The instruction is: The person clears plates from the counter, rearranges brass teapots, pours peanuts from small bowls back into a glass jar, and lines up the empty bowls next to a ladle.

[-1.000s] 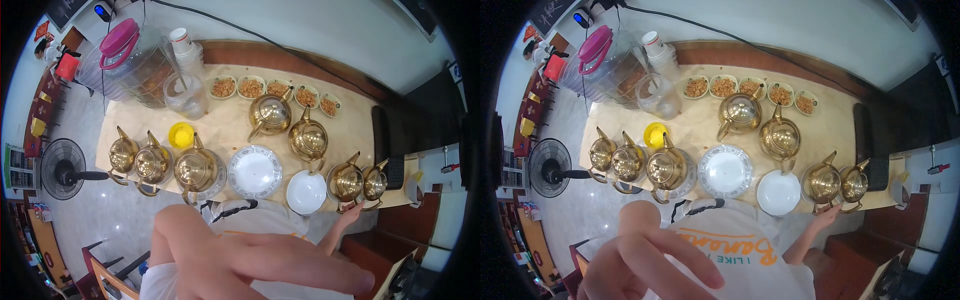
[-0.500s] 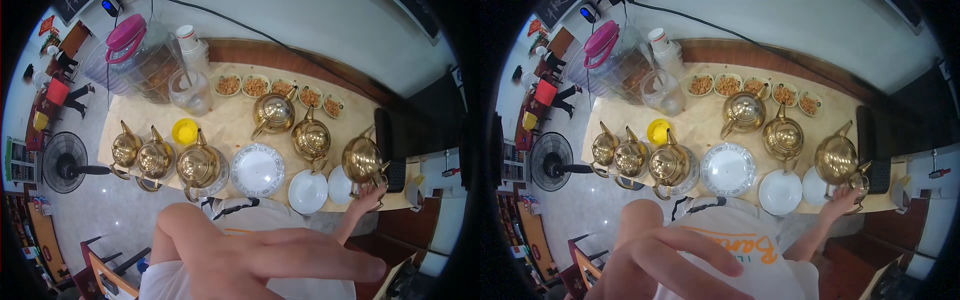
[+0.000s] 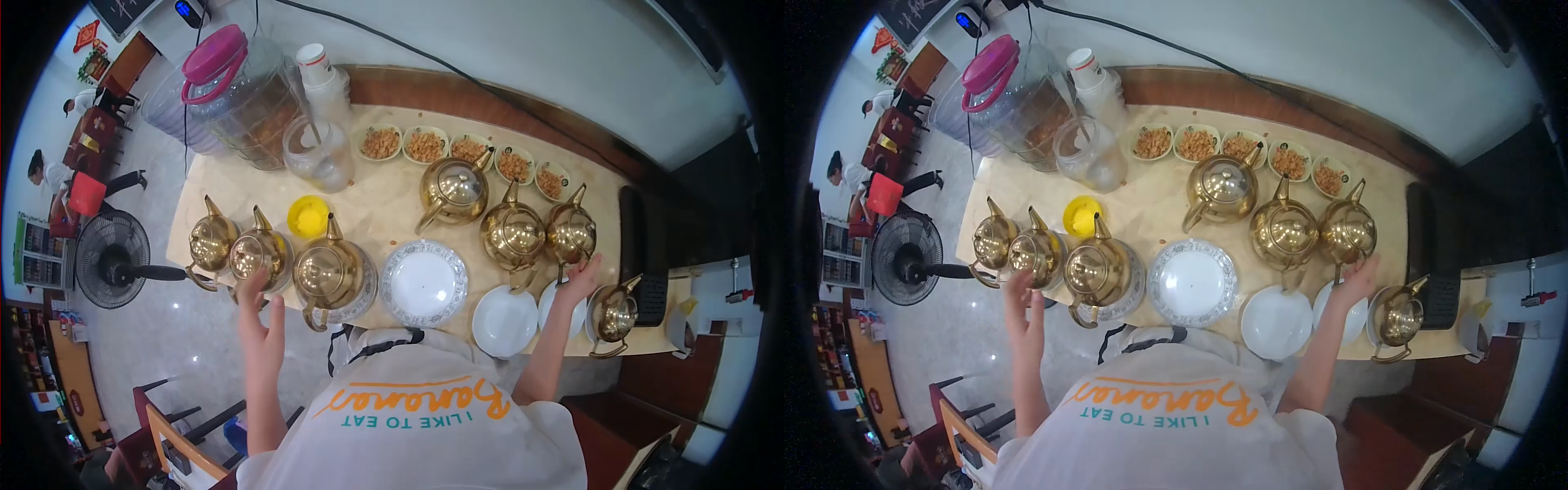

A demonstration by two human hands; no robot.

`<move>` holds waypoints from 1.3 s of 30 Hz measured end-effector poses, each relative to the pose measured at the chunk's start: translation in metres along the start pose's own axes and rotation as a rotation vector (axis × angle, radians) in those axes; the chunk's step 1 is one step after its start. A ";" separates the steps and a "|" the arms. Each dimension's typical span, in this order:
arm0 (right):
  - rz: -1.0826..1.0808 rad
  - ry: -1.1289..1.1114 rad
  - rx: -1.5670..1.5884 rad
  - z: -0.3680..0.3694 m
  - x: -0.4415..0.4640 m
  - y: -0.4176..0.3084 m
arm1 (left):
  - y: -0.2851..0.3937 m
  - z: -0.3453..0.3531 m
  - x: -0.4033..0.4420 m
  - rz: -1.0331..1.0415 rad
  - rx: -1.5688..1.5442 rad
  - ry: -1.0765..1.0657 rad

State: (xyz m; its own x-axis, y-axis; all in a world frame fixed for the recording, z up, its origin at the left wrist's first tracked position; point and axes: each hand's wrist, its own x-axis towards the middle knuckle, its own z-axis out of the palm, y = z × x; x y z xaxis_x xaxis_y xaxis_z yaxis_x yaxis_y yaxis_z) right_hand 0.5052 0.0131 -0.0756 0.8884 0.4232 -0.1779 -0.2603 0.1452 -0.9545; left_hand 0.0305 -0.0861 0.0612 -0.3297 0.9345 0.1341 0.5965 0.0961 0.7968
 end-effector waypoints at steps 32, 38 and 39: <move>-0.406 0.328 -0.641 -0.180 0.013 -0.051 | -0.026 0.120 0.066 -0.611 -0.759 -0.175; -0.526 0.254 -0.716 -0.193 0.025 -0.044 | -0.042 0.145 0.075 -0.549 -0.755 -0.159; -0.533 0.242 -0.684 -0.197 0.033 -0.041 | -0.044 0.148 0.076 -0.537 -0.755 -0.153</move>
State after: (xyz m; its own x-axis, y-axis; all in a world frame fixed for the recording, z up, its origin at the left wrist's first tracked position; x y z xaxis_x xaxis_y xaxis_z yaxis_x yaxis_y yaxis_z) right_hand 0.6196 -0.1549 -0.0898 0.9024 0.2404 0.3576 0.4223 -0.3284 -0.8449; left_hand 0.0875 0.0320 -0.0513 -0.2917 0.8694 -0.3989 -0.2579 0.3301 0.9080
